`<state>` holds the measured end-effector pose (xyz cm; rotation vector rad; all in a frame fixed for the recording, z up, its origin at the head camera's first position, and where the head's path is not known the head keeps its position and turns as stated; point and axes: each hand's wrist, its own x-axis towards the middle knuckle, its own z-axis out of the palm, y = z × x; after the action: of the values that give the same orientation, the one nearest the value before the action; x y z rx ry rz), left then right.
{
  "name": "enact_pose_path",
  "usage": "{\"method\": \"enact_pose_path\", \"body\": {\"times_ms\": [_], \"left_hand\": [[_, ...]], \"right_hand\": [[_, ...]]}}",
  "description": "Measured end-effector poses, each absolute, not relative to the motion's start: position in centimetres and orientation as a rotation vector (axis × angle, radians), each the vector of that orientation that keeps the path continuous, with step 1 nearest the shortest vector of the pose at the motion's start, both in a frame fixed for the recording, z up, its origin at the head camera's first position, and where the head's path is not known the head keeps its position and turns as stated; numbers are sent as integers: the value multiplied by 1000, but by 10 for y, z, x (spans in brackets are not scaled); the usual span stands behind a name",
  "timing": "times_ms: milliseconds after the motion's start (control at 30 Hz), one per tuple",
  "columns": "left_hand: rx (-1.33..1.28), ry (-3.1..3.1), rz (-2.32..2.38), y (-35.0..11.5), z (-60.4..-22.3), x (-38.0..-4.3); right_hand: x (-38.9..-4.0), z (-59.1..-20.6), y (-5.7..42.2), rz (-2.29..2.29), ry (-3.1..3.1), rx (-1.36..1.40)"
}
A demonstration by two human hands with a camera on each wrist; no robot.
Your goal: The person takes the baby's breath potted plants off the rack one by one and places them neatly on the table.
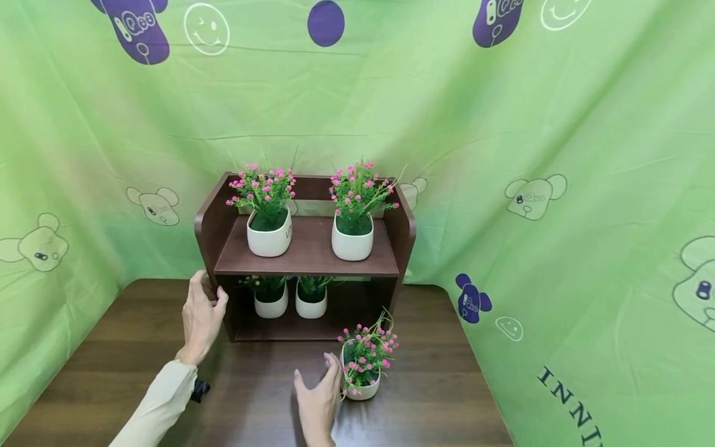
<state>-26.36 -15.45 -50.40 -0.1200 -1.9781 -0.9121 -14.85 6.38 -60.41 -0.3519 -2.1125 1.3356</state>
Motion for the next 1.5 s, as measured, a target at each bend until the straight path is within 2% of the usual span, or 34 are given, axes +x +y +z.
{"method": "enact_pose_path", "body": {"times_ms": [600,1500], "left_hand": [[-129,-1977,-891,-156,-503,-264],[-108,-1954,-894,-152,-504,-265]], "right_hand": [[-203,-600,59,1435,-2108,-373],[-248,-596,42,1393,-2124,-413]]}}
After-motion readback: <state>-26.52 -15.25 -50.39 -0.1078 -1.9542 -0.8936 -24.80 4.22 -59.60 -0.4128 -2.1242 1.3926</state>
